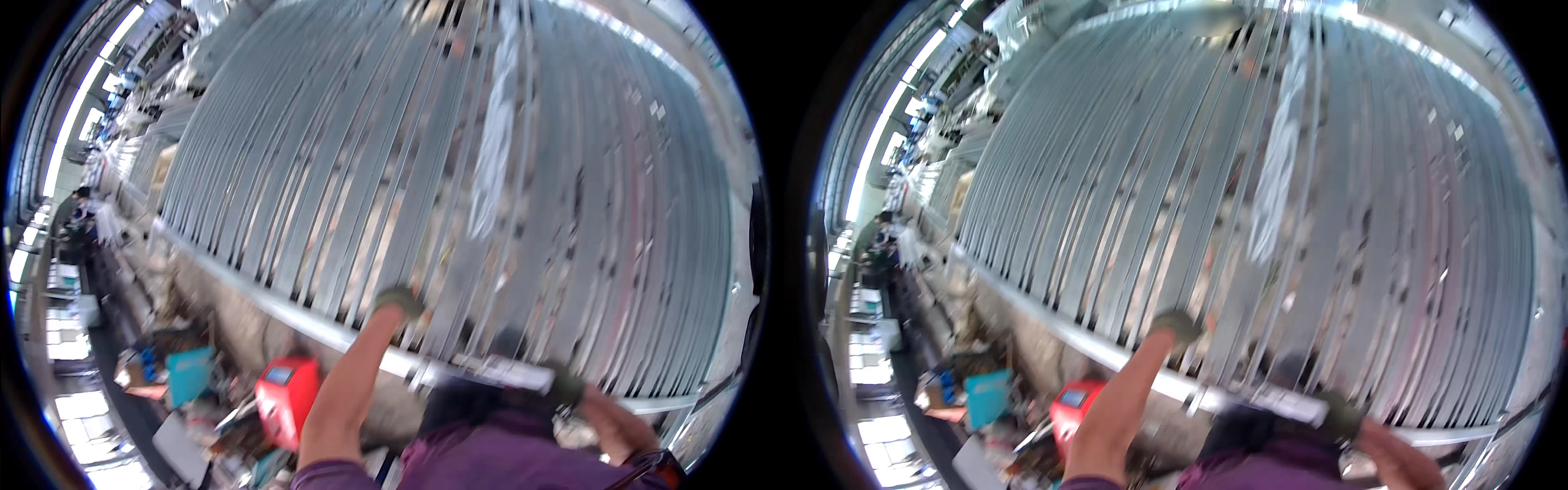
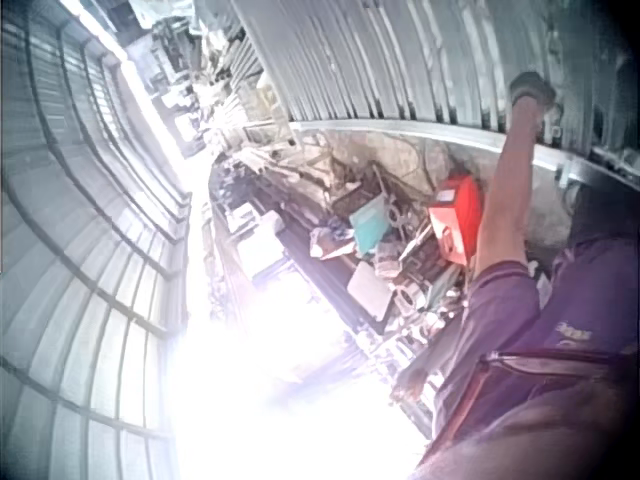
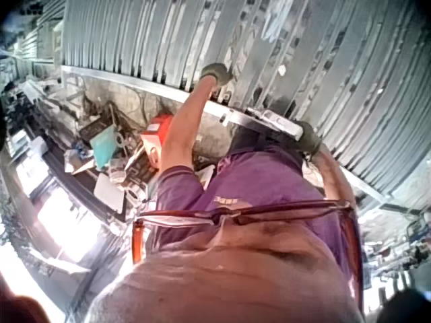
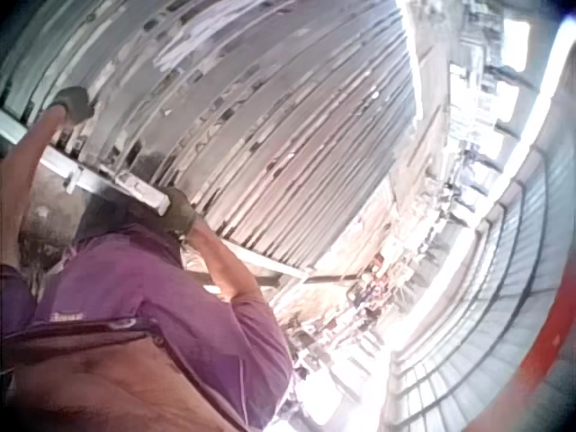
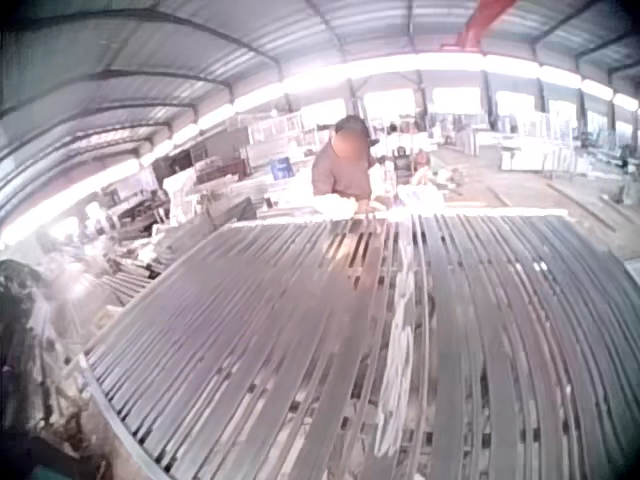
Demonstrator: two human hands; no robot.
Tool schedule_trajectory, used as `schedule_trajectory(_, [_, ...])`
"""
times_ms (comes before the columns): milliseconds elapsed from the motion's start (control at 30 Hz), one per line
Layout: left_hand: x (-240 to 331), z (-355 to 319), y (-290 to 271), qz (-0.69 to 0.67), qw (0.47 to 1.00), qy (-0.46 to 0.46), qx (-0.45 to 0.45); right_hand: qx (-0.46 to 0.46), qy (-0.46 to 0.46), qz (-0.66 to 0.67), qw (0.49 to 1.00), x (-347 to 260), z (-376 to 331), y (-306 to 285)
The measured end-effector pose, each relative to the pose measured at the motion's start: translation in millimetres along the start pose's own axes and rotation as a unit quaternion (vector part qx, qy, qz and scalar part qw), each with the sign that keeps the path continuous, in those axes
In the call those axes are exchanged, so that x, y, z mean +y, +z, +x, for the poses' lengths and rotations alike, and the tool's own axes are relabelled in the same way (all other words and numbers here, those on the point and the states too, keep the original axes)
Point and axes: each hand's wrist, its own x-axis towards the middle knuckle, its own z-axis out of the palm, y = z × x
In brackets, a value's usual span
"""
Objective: The person welds a large metal frame structure using a handheld welding torch. They move the torch along the joints of the metal bars, creating bright sparks and fusing the pieces together in a workshop environment.
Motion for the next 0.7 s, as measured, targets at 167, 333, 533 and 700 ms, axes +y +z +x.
schedule_trajectory(167, [-44,-14,6,0.013,1.000,-0.013,-0.002,-0.172,0.159,-0.057,0.971,-77,101,-12])
schedule_trajectory(333, [-18,19,-4,0.069,0.996,0.037,-0.036,-0.210,0.231,-0.003,0.950,-66,128,-8])
schedule_trajectory(533, [-28,1,-19,0.074,0.994,0.042,-0.066,-0.231,0.196,-0.020,0.953,-54,159,19])
schedule_trajectory(700, [-14,7,-28,0.068,0.990,0.041,-0.119,-0.164,0.182,0.129,0.961,-50,156,24])
